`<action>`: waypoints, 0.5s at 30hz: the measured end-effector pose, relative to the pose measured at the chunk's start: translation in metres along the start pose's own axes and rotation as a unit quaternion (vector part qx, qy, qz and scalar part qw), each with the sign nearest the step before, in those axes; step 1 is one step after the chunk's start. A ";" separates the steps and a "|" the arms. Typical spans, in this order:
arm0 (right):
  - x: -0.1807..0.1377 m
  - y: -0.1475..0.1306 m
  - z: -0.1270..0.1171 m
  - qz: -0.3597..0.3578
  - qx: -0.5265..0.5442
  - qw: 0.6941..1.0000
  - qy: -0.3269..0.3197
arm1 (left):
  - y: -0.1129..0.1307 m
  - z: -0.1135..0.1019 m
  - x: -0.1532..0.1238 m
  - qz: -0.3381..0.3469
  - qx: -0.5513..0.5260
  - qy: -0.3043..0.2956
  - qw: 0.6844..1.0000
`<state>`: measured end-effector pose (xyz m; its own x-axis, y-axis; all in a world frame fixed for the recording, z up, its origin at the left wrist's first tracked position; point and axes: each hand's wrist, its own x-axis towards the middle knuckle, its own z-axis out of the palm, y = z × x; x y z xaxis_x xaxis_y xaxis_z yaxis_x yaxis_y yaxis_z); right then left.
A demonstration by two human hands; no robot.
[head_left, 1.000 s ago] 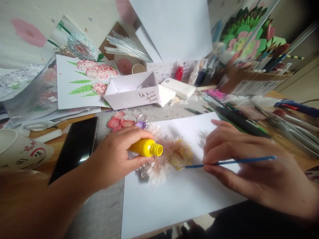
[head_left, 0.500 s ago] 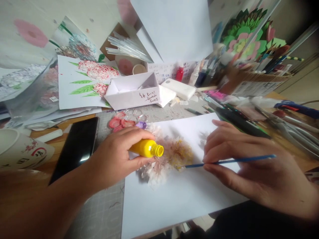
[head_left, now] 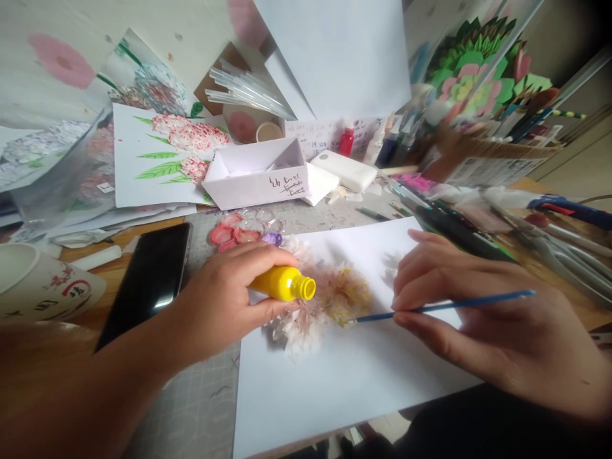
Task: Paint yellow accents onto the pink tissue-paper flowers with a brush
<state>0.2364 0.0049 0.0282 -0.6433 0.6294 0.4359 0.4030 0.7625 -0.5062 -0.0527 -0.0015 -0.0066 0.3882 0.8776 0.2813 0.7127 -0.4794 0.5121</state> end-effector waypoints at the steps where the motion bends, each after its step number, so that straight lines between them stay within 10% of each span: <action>1: 0.000 0.000 0.000 0.001 -0.004 1.000 -0.003 | 0.000 0.000 0.000 0.000 -0.001 0.000 1.000; 15: 0.000 -0.001 -0.002 -0.006 -0.012 1.000 0.003 | 0.001 -0.001 0.001 0.008 -0.011 0.005 1.000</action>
<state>0.2371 0.0046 0.0298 -0.6446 0.6205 0.4465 0.4103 0.7737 -0.4828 -0.0524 -0.0009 -0.0051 0.3934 0.8695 0.2985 0.6935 -0.4939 0.5246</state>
